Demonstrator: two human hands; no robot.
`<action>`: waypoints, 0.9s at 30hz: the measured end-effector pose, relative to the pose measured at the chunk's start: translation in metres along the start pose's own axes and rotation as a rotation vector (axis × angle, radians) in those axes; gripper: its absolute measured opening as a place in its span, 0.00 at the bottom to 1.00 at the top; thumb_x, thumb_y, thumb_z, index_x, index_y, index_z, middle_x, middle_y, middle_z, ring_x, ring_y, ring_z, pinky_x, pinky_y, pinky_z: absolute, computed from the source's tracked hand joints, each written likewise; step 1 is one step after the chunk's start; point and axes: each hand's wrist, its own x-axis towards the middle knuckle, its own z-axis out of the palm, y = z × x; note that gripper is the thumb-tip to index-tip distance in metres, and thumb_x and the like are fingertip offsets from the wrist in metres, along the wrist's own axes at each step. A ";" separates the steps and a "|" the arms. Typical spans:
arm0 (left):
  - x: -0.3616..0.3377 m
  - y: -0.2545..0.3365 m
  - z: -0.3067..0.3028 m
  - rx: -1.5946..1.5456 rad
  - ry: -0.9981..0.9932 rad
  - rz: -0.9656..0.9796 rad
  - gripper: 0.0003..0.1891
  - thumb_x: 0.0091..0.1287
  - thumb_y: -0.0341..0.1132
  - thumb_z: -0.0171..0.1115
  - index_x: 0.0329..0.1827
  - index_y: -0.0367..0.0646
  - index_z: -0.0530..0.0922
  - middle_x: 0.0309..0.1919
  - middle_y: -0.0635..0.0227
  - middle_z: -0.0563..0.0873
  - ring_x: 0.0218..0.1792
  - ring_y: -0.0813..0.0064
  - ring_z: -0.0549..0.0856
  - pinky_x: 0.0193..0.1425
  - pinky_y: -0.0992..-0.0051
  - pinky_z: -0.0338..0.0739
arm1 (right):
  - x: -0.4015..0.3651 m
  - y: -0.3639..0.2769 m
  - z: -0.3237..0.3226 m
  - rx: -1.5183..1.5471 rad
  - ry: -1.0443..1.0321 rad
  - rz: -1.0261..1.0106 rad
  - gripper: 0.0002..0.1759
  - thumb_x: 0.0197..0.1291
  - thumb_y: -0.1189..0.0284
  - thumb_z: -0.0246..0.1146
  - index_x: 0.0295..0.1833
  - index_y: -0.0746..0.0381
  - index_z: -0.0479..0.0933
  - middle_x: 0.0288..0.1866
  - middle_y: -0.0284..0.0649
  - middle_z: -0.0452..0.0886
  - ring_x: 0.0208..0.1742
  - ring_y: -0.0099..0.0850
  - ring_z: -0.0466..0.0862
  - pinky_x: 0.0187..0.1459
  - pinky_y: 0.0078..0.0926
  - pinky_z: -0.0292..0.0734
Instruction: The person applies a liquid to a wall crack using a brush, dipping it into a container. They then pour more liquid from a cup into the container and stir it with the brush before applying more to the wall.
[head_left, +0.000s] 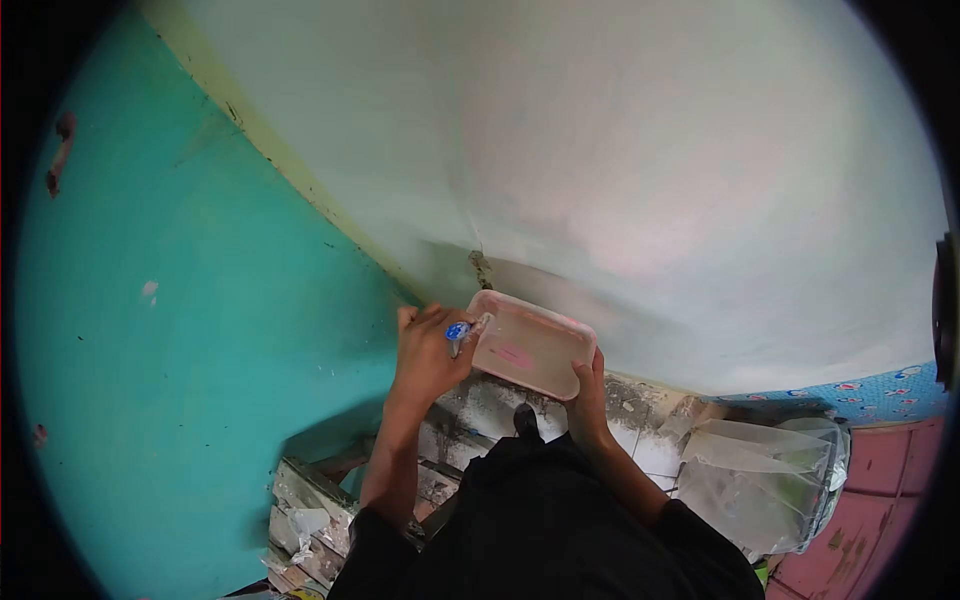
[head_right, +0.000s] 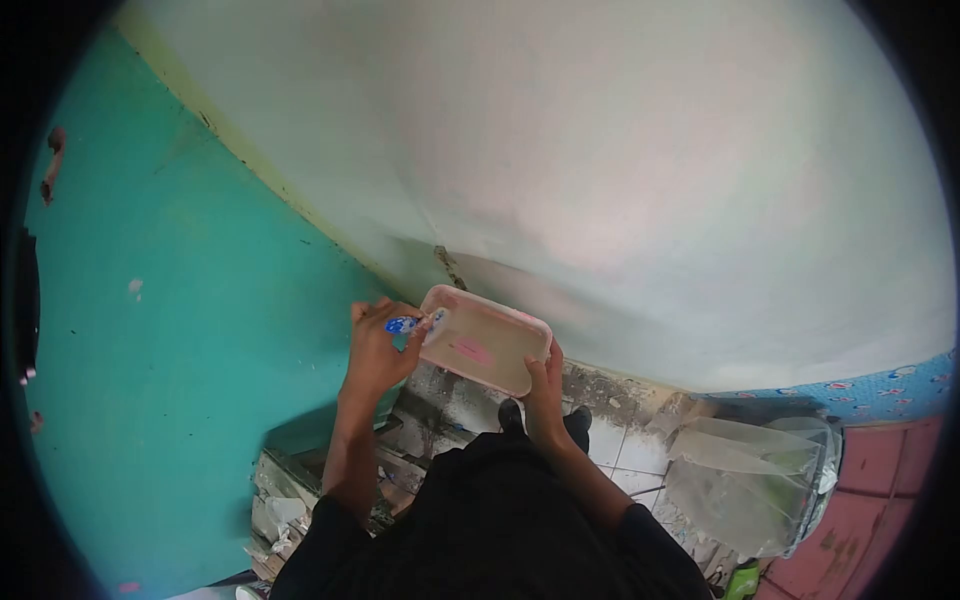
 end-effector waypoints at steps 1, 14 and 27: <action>0.002 -0.002 -0.002 0.016 0.002 0.012 0.05 0.63 0.34 0.72 0.37 0.46 0.85 0.32 0.67 0.88 0.37 0.65 0.83 0.50 0.62 0.63 | 0.001 0.000 0.001 0.003 -0.002 -0.007 0.34 0.76 0.64 0.50 0.83 0.55 0.50 0.76 0.47 0.64 0.76 0.42 0.70 0.68 0.48 0.79; -0.011 0.029 0.037 -0.197 -0.010 0.083 0.06 0.61 0.31 0.74 0.38 0.45 0.84 0.32 0.66 0.87 0.35 0.63 0.84 0.50 0.62 0.66 | 0.008 0.020 0.002 -0.005 0.038 -0.015 0.38 0.78 0.60 0.55 0.85 0.54 0.47 0.72 0.46 0.68 0.71 0.37 0.75 0.60 0.41 0.84; -0.014 0.037 0.057 -0.309 -0.049 -0.035 0.08 0.66 0.36 0.73 0.40 0.41 0.86 0.34 0.60 0.89 0.37 0.55 0.86 0.50 0.60 0.69 | 0.010 0.013 0.013 0.015 0.021 -0.018 0.36 0.79 0.57 0.54 0.84 0.54 0.48 0.75 0.48 0.65 0.72 0.40 0.74 0.61 0.45 0.84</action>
